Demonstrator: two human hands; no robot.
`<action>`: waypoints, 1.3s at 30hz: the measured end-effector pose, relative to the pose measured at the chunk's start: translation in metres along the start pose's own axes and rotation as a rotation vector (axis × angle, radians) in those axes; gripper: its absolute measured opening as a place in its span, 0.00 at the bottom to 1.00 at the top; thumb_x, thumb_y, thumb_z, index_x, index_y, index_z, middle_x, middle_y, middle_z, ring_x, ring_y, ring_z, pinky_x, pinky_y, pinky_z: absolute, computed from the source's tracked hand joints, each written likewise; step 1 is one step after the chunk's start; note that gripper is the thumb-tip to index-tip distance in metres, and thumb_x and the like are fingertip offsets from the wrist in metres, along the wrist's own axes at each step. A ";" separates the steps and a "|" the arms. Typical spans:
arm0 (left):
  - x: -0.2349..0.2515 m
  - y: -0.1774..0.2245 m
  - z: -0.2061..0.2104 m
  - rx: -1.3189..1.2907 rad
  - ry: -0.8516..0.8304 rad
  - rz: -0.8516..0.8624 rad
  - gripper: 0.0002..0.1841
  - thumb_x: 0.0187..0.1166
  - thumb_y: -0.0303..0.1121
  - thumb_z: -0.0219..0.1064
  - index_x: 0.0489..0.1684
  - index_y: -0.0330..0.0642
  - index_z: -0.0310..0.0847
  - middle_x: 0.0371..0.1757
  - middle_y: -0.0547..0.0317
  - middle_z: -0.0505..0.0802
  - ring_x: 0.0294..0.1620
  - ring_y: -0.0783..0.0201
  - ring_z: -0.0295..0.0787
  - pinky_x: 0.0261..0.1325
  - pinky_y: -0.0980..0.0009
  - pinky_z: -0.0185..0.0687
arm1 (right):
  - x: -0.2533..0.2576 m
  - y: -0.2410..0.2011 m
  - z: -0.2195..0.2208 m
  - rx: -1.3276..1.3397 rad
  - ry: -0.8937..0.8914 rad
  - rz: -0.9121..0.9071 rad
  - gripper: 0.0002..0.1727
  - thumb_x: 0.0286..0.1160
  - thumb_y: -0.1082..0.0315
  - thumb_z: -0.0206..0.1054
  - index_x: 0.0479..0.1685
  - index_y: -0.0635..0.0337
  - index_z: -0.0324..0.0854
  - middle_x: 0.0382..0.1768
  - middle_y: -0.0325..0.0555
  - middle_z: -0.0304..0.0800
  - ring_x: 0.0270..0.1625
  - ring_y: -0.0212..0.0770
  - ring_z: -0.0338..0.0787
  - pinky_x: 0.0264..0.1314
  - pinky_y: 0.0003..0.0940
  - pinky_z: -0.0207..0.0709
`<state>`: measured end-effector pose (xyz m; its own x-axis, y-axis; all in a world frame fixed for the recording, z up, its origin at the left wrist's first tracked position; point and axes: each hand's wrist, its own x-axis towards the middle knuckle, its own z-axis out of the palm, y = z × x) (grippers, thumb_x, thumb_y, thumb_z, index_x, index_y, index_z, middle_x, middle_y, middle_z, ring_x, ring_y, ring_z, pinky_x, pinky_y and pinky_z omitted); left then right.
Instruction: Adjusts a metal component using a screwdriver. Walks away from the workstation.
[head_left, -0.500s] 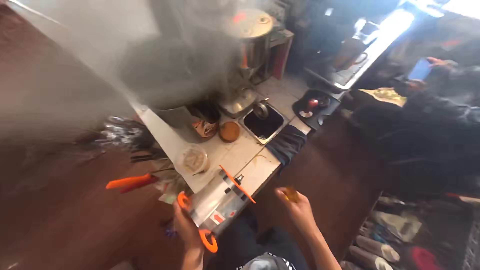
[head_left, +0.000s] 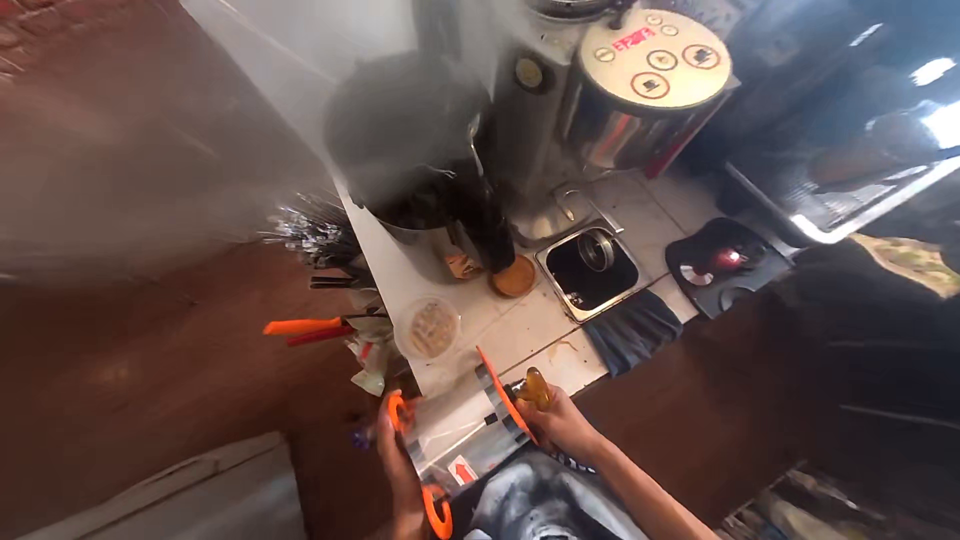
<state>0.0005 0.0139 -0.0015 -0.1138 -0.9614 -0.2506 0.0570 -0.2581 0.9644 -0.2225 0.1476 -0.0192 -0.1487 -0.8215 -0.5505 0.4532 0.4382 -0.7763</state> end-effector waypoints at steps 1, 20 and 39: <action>-0.001 -0.001 -0.002 -0.002 0.007 -0.001 0.28 0.92 0.44 0.32 0.75 0.34 0.66 0.50 0.63 0.91 0.49 0.75 0.88 0.54 0.78 0.85 | 0.000 0.001 0.000 -0.009 -0.013 -0.020 0.12 0.79 0.62 0.69 0.54 0.57 0.83 0.27 0.36 0.88 0.18 0.30 0.81 0.19 0.28 0.76; -0.010 0.002 0.001 0.056 0.066 0.032 0.28 0.89 0.38 0.29 0.74 0.25 0.60 0.46 0.67 0.89 0.46 0.85 0.86 0.53 0.85 0.81 | 0.007 -0.013 0.009 -0.294 0.118 -0.062 0.14 0.76 0.54 0.69 0.41 0.55 0.86 0.31 0.34 0.89 0.34 0.29 0.88 0.43 0.33 0.83; -0.013 0.008 -0.005 -0.026 -0.003 -0.043 0.25 0.90 0.43 0.34 0.75 0.34 0.59 0.51 0.74 0.91 0.55 0.83 0.87 0.60 0.81 0.83 | -0.007 -0.048 -0.019 -0.185 0.441 -0.105 0.18 0.76 0.51 0.70 0.50 0.55 0.87 0.26 0.33 0.84 0.23 0.29 0.79 0.27 0.29 0.76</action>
<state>0.0070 0.0239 0.0091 -0.1195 -0.9490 -0.2919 0.0778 -0.3020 0.9501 -0.2598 0.1396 0.0163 -0.5613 -0.6495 -0.5130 0.2584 0.4513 -0.8542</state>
